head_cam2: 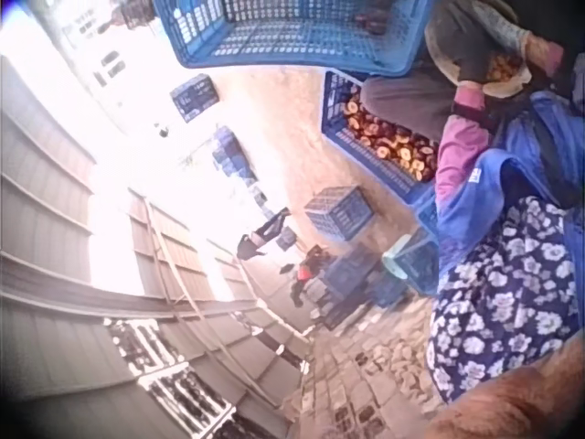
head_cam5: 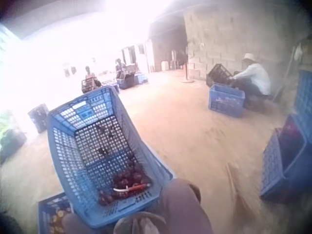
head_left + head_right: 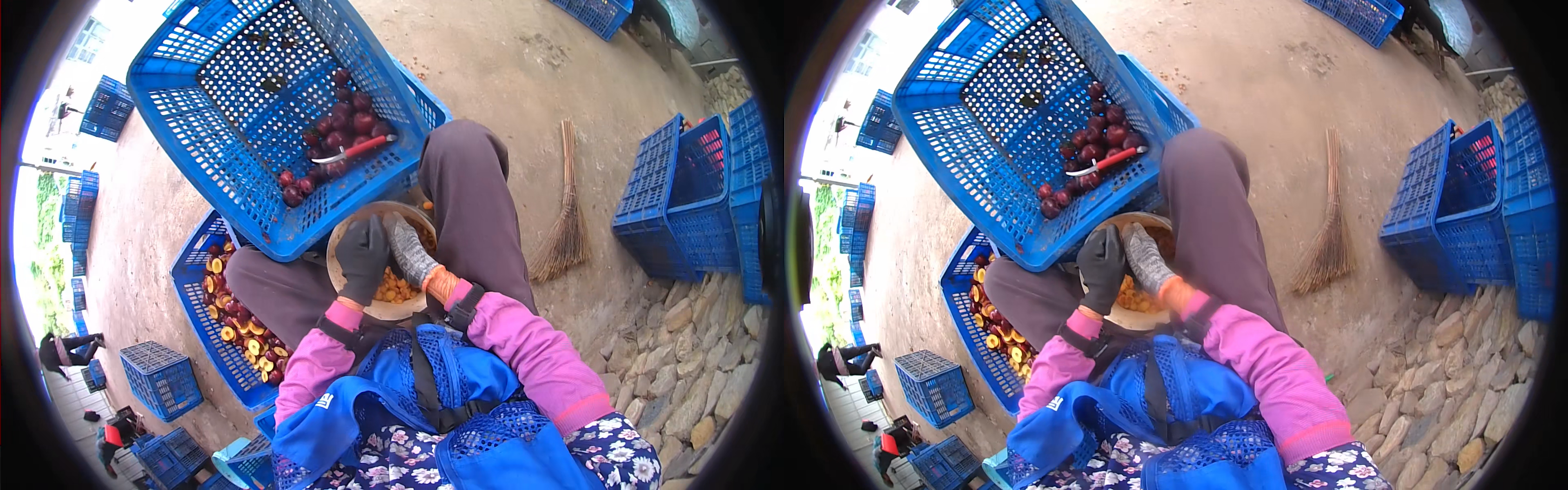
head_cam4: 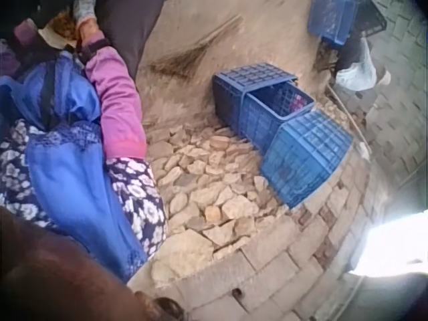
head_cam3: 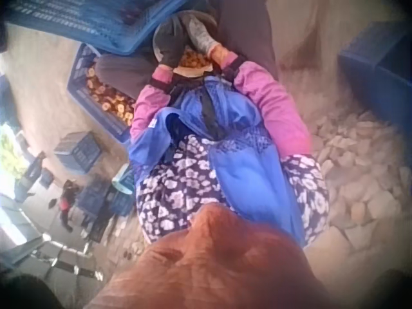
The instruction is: The recorder is sitting on the ground, peeling and cutting purple plums with a small knife and placing the pieces into a plastic bowl.
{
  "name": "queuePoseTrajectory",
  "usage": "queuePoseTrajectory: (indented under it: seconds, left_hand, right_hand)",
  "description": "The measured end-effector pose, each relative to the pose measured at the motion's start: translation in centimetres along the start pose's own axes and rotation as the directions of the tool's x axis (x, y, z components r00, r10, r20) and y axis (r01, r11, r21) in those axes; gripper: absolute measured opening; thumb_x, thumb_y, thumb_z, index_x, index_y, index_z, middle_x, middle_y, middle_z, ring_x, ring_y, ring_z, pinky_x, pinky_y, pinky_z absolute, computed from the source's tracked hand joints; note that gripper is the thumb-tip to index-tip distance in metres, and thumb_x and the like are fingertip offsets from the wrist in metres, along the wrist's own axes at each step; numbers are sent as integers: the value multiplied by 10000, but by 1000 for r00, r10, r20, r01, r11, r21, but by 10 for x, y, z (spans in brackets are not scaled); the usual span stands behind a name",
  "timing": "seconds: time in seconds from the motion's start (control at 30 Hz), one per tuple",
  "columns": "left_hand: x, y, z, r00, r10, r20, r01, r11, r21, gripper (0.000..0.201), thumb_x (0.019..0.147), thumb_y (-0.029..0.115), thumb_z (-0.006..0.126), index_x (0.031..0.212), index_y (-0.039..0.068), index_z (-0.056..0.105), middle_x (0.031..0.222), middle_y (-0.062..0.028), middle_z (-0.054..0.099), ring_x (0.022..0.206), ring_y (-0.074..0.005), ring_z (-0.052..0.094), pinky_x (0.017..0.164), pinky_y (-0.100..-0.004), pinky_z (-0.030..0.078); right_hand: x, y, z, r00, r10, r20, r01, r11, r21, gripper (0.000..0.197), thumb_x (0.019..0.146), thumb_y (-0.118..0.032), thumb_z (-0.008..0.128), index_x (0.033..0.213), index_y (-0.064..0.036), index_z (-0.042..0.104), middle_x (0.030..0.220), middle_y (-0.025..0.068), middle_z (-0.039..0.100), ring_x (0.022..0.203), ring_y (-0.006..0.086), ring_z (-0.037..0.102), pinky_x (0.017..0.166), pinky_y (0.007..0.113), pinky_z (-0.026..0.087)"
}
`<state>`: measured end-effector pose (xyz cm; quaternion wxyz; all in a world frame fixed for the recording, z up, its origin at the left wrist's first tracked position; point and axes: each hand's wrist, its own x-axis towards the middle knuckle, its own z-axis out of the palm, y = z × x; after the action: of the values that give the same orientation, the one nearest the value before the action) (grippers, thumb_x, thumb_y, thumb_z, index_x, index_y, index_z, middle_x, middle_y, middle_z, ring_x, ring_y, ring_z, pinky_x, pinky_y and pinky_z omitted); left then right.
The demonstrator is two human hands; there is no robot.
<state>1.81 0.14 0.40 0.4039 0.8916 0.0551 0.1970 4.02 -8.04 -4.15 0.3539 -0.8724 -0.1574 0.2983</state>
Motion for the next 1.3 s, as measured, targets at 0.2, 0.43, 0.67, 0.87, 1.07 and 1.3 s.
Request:
queuePoseTrajectory:
  seconds: [0.2, 0.43, 0.67, 0.87, 1.07, 1.3]
  left_hand:
    - [10, -7, 5, 994, 65, 89, -58, 995, -77, 233, 839, 95, 539, 634, -9, 501, 558, -141, 456, 462, -221, 388, 466, -327, 330]
    - [18, 2, 5, 954, 218, 204, -212, 976, -50, 217, 827, 72, 538, 621, 7, 508, 539, -116, 432, 470, -217, 438, 462, -308, 350]
    - [31, -17, -29, 984, -56, 170, 103, 955, -279, 125, 738, 44, 599, 844, -4, 552, 718, -66, 578, 655, -159, 565, 589, -277, 448]
    - [-7, -41, -63, 951, -234, 204, 311, 704, -639, 588, 807, 83, 572, 1274, -13, 229, 946, -124, 578, 749, -179, 571, 617, -254, 486]
    - [-20, 4, -152, 840, -408, 358, 440, 125, -889, 363, 900, 292, 421, 1119, 14, 499, 904, -77, 600, 629, -123, 545, 539, -212, 423]
    - [-121, -8, -312, 815, -528, -240, 307, 744, -594, 301, 854, 131, 504, 1135, 26, 480, 1010, -85, 568, 786, -134, 543, 640, -229, 466]
  right_hand:
    - [17, 19, 19, 965, 160, 208, -184, -152, 971, 387, 916, -408, 345, 1137, -114, 465, 1027, 41, 533, 899, 141, 510, 782, 279, 444]
    - [37, 55, 48, 994, -81, -73, 95, 312, 945, 314, 847, -386, 470, 1040, -142, 522, 933, 22, 560, 837, 133, 533, 701, 277, 469]
    - [13, 12, 1, 701, -455, -549, 711, 396, 581, 264, 861, -383, 442, 902, -139, 533, 675, -8, 547, 576, 95, 540, 497, 224, 466]
    - [-22, -20, -52, 523, -643, -560, 824, 549, 138, 329, 877, -380, 458, 1047, -105, 521, 843, 8, 546, 720, 110, 534, 623, 226, 462]
    - [-17, -17, -43, 961, -153, 229, -172, 318, 932, 432, 809, -495, 494, 970, -95, 518, 748, 51, 527, 560, 122, 456, 479, 239, 387]
    - [2, -166, 11, 862, -447, 241, 97, 610, 787, 432, 902, -430, 409, 913, -21, 547, 767, 69, 535, 655, 175, 526, 610, 283, 450]
